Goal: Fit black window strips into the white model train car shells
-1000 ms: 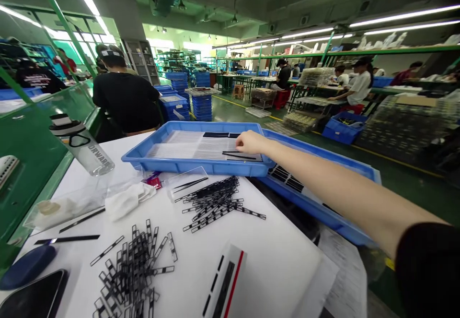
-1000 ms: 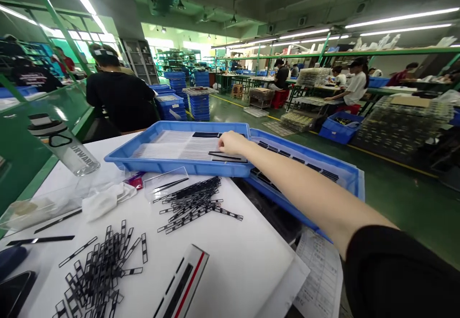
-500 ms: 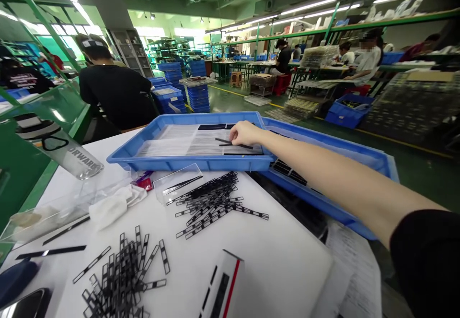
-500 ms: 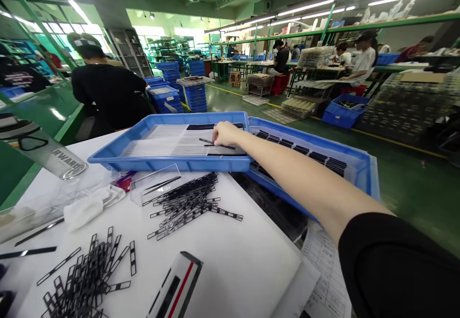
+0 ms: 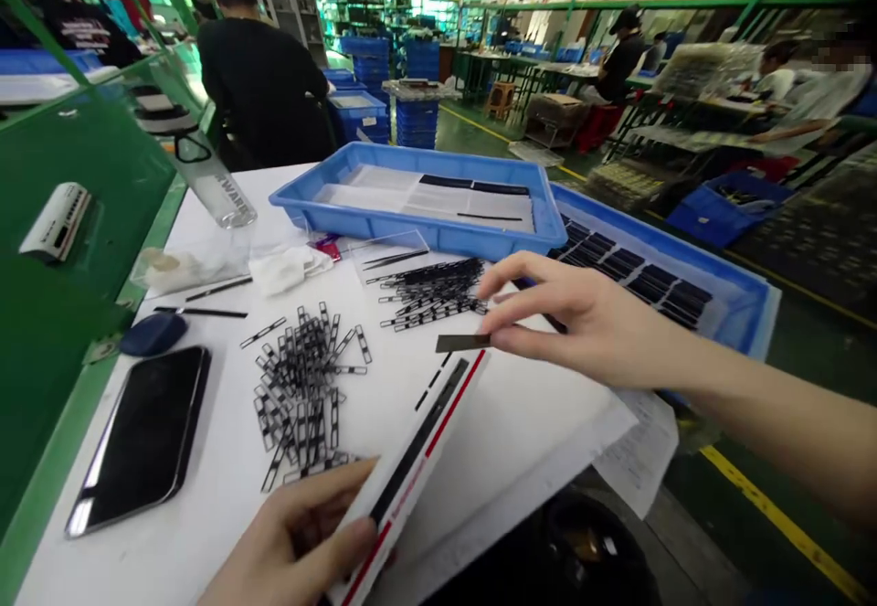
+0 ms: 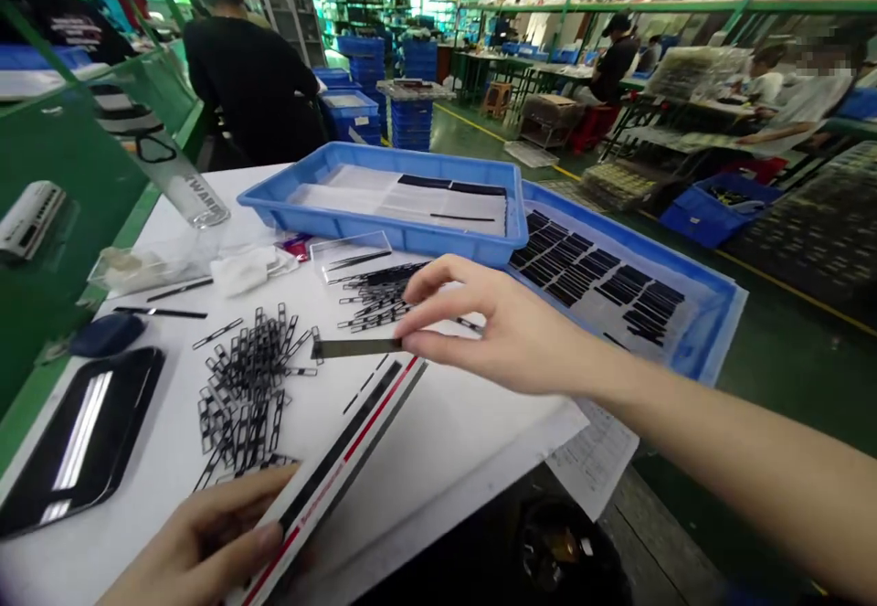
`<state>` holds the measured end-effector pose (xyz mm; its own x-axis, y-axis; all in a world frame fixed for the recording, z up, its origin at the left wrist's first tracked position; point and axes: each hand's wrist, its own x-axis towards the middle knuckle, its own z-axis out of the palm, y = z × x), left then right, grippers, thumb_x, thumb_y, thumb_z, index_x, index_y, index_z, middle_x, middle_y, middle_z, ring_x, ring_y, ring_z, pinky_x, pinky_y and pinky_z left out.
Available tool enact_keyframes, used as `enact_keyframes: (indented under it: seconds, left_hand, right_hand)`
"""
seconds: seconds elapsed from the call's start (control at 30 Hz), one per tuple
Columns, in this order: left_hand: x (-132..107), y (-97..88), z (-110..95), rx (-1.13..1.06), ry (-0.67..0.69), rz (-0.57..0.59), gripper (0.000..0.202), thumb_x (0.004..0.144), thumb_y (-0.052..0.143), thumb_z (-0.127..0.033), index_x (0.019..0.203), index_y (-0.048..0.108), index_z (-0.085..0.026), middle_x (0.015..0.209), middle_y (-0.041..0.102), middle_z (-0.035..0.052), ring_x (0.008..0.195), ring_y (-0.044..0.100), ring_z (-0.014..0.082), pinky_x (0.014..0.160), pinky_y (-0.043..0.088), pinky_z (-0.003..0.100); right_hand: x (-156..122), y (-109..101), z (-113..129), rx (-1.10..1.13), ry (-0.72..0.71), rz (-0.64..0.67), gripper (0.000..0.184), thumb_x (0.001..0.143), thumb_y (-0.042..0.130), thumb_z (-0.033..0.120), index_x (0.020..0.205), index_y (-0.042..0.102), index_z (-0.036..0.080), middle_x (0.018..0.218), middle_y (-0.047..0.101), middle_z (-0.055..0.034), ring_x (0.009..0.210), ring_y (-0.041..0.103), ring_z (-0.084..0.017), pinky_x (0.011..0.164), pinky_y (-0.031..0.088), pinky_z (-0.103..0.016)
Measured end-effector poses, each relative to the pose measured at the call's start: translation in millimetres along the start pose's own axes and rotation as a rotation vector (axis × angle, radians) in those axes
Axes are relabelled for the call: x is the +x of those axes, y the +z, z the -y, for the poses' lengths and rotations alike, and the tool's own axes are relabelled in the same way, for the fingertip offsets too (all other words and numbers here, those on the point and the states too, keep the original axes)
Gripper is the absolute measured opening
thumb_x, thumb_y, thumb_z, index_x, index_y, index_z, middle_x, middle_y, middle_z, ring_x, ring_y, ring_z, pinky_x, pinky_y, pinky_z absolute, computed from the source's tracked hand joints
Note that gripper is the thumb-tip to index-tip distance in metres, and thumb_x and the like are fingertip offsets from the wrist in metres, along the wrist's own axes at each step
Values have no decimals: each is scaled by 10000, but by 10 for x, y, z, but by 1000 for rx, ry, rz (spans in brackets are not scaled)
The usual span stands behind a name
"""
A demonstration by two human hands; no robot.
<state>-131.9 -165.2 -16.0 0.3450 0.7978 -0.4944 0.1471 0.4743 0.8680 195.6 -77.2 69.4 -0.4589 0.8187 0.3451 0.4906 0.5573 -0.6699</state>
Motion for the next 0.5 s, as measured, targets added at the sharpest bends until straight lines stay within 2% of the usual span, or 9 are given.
enact_keyframes:
  seconds: [0.07,0.13,0.2,0.3,0.4,0.47,0.5]
  left_hand:
    - [-24,13,-64,-23,-19,-13,579,795,877,-593,1287,812,-294,1104,859,77,806,802,267,897,649,363]
    - [-42,21,-80,-46,-13,-29,576,822,867,-566,1317,795,-280,1101,859,74,811,800,251,875,642,326]
    - [-51,29,-64,-60,17,3,545,862,845,-531,1341,781,-278,1115,857,68,878,808,256,898,635,313]
    - [-55,61,-42,-75,62,24,498,897,824,-490,1342,779,-271,1145,853,61,1016,805,287,951,631,330]
    - [-57,109,-59,-110,88,-32,448,884,848,-442,1294,805,-269,1161,851,46,1099,788,307,980,630,341]
    - [-54,130,-75,-131,101,-37,419,868,871,-378,1274,814,-290,1147,856,26,1085,794,296,996,626,333]
    - [-51,134,-77,-136,110,-23,419,866,874,-350,1277,811,-297,1141,857,21,1070,799,290,1001,624,331]
  right_hand:
    - [-211,186,92,-26,-124,-90,191,942,751,159,1051,857,275,917,780,-32,786,720,-143,721,591,-259]
    - [-406,372,165,-20,-187,-169,302,926,727,53,1120,829,261,807,785,3,678,713,-118,660,580,-237]
    - [-575,562,229,26,-163,-195,378,902,721,6,1175,802,255,891,828,-3,737,771,-134,691,614,-232]
    - [-758,854,312,203,-27,-215,405,911,716,46,1236,784,277,1003,844,-26,772,790,-166,677,646,-264]
    - [-844,1126,392,401,177,-327,289,941,722,112,1107,830,321,881,836,2,548,697,-126,481,569,-235]
    - [-854,1268,453,505,348,-431,230,923,772,145,1041,832,333,821,825,22,464,641,-110,413,534,-220]
    - [-847,1320,484,557,427,-481,247,906,797,153,1065,815,341,816,823,32,449,630,-109,400,533,-220]
